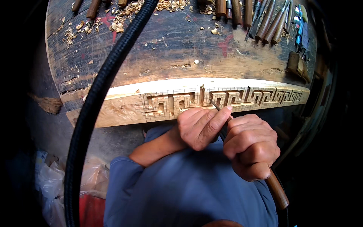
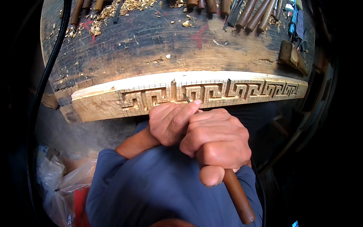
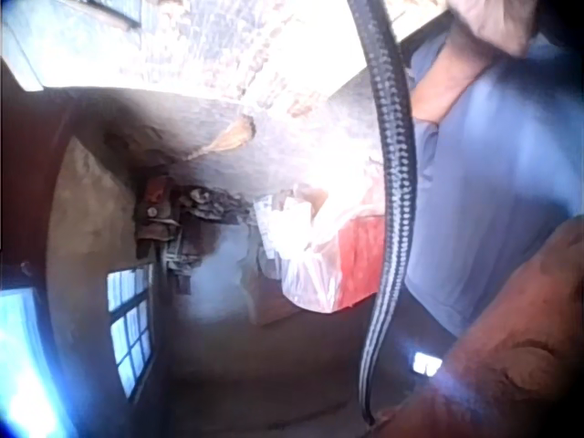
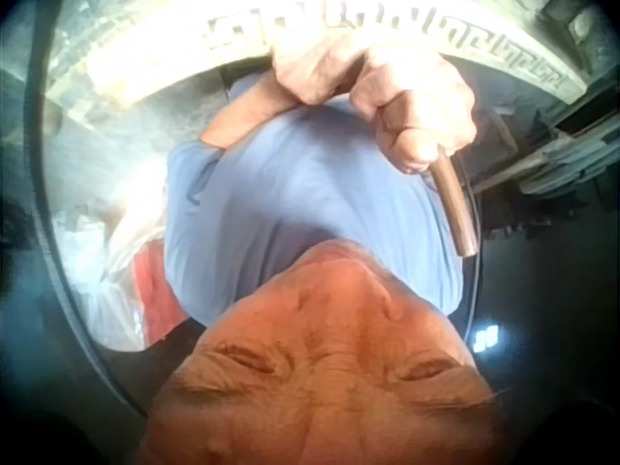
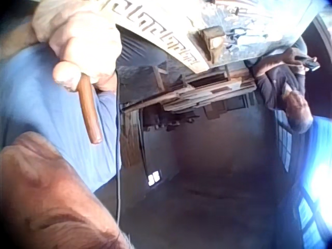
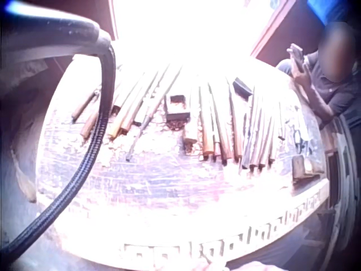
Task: The person carves a geometric pattern into a wooden beam using a chisel and a wooden mallet, occasionally clearing away wood shavings by hand.
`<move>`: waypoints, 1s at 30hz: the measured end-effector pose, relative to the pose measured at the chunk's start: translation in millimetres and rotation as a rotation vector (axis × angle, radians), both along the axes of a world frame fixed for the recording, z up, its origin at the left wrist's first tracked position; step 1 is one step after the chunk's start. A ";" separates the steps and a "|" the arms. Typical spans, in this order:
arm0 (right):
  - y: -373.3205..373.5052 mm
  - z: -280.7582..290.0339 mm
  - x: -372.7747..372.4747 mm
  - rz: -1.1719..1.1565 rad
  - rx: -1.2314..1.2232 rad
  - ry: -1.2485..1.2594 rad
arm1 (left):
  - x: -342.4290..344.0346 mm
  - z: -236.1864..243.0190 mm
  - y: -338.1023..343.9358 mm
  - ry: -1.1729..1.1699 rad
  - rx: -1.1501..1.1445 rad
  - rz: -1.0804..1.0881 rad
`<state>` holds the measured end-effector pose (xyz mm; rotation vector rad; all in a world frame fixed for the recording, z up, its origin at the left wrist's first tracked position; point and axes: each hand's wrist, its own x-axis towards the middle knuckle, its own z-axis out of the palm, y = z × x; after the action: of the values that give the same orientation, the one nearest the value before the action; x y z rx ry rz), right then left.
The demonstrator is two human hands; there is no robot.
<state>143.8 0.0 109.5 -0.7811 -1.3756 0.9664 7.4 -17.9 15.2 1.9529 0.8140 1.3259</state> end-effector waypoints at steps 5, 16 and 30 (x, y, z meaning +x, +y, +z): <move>-23.9 15.5 -19.1 -0.188 0.107 -0.003 | 5.7 1.9 -1.4 -0.155 -0.024 -0.024; -34.1 39.4 -2.0 -0.070 -0.004 -0.098 | 9.6 -3.7 -4.0 -0.186 0.031 0.018; -32.9 40.9 -1.2 -0.090 -0.041 -0.181 | 8.6 -5.5 -5.1 -0.148 0.054 0.053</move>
<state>142.6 -32.8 150.4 -0.9726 -1.4662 0.8723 15.9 -23.0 9.7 1.8594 0.7703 1.5181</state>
